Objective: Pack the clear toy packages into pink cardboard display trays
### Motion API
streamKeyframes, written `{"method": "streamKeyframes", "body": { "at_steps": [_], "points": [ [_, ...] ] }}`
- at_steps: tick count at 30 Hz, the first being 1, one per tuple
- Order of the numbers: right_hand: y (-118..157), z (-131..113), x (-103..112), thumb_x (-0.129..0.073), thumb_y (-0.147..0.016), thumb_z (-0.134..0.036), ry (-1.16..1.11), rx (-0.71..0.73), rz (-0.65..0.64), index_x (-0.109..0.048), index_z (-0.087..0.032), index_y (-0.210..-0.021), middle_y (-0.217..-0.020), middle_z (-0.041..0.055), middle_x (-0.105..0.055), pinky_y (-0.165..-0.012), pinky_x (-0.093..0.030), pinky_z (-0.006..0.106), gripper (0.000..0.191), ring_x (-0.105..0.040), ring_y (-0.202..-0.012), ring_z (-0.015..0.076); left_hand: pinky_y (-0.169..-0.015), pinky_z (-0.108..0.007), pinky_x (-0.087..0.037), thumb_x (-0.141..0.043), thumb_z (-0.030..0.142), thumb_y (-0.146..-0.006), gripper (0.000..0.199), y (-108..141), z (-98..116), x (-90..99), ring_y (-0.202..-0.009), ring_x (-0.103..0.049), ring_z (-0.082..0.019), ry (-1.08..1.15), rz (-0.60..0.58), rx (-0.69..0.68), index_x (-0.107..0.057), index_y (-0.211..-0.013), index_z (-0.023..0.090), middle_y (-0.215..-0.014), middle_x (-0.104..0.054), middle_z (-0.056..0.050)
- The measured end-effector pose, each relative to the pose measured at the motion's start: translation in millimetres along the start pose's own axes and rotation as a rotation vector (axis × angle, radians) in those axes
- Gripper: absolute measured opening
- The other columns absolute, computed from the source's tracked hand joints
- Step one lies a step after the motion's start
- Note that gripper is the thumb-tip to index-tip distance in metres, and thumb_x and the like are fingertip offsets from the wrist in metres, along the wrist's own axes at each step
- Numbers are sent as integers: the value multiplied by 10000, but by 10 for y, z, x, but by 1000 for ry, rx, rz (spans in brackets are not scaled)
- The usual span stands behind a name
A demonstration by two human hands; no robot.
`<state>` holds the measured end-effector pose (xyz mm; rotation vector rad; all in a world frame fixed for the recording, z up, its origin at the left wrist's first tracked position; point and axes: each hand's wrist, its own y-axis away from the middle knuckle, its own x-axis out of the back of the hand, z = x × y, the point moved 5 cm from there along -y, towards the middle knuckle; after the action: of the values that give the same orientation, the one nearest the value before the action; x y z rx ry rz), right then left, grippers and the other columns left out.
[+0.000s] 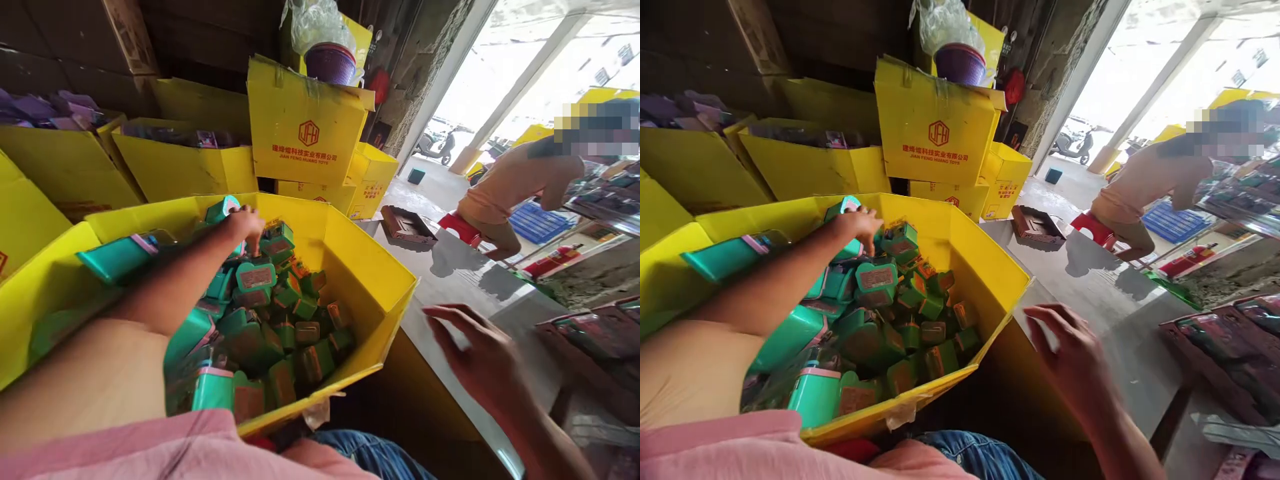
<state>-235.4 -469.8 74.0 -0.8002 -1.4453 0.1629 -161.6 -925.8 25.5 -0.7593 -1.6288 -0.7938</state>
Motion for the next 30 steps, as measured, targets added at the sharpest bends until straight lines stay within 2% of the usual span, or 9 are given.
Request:
{"method": "streamKeyframes", "body": {
  "at_steps": [3, 7, 11, 15, 18, 21, 25, 28, 30],
  "points": [
    [-279, -385, -411, -508, -1006, -261, -85, 117, -153, -688, -237, -1023, -1001, 55, -718, -794, -510, 347, 182, -690, -880, 203, -1036, -692, -358, -717, 769, -564, 916, 95, -349, -382, -1359, -383, -499, 4, -22, 51, -710, -1157, 72, -1372, -551, -255],
    [-496, -769, -751, -514, -996, -226, -121, 159, -309, -698, -235, -987, -962, 57, -713, -782, -479, 345, 184, -675, -883, 209, -1087, -677, -269, -693, 727, -626, 785, 54, -343, -483, -1403, -304, -506, 172, 32, 7, -744, -1034, 58, -1274, -606, -219],
    [-455, -887, -766, -509, -991, -216, -169, 125, -359, -700, -228, -965, -939, 55, -702, -774, -487, 350, 193, -660, -874, 207, -1103, -617, -290, -742, 664, -605, 617, 37, -337, -289, -1365, -369, -464, 191, 27, -21, -769, -879, 111, -1021, -696, -126],
    [-420, -836, -714, -547, -982, -299, -380, -65, -254, -673, -244, -1092, -1054, 57, -694, -852, -535, 365, 176, -660, -958, 202, -1102, -515, -340, -732, 726, -598, 833, 306, -354, 305, -1279, -484, -355, -22, 144, -71, -724, -1097, 59, -1193, -673, -131],
    [-431, -757, -698, -692, -891, -443, -638, -297, -132, -566, -302, -1307, -1319, 69, -602, -949, -553, 408, 457, -595, -1199, 243, -1058, -464, -419, -748, 630, -674, 826, 633, -46, 832, -1181, -547, -275, 172, 300, -406, -620, -1287, 92, -1303, -615, -133],
    [-419, -711, -678, -816, -747, -511, -967, -433, -65, -393, -414, -1458, -1497, 50, -445, -979, -556, 453, 832, -504, -1336, 283, -1024, -394, -463, -753, 536, -724, 793, 905, 490, 1106, -1159, -577, -228, 685, 363, -767, -543, -1385, 150, -1328, -612, -91],
    [-235, -558, -575, -848, -702, -462, -1244, -574, 90, -362, -443, -1463, -1441, 42, -479, -884, -599, 429, 903, -634, -1141, 251, -948, -344, -513, -660, 521, -826, 667, 1024, 1247, 892, -1126, -618, -215, 1413, 137, -917, -553, -1347, 118, -1324, -623, -119],
    [3, -403, -494, -849, -695, -469, -1298, -695, 215, -469, -386, -1375, -1324, 30, -569, -859, -602, 374, 783, -663, -1039, 207, -946, -313, -512, -675, 472, -837, 593, 1116, 1685, 661, -1118, -624, -198, 1615, -67, -922, -573, -1315, 137, -1306, -643, -105],
    [95, -355, -450, -849, -693, -484, -1337, -681, 227, -503, -362, -1342, -1296, 21, -603, -941, -577, 379, 745, -641, -1112, 216, -890, -284, -525, -738, 445, -783, 655, 1135, 1858, 604, -1080, -634, -189, 1629, -91, -863, -558, -1352, 176, -1288, -653, -82]
  ]
}}
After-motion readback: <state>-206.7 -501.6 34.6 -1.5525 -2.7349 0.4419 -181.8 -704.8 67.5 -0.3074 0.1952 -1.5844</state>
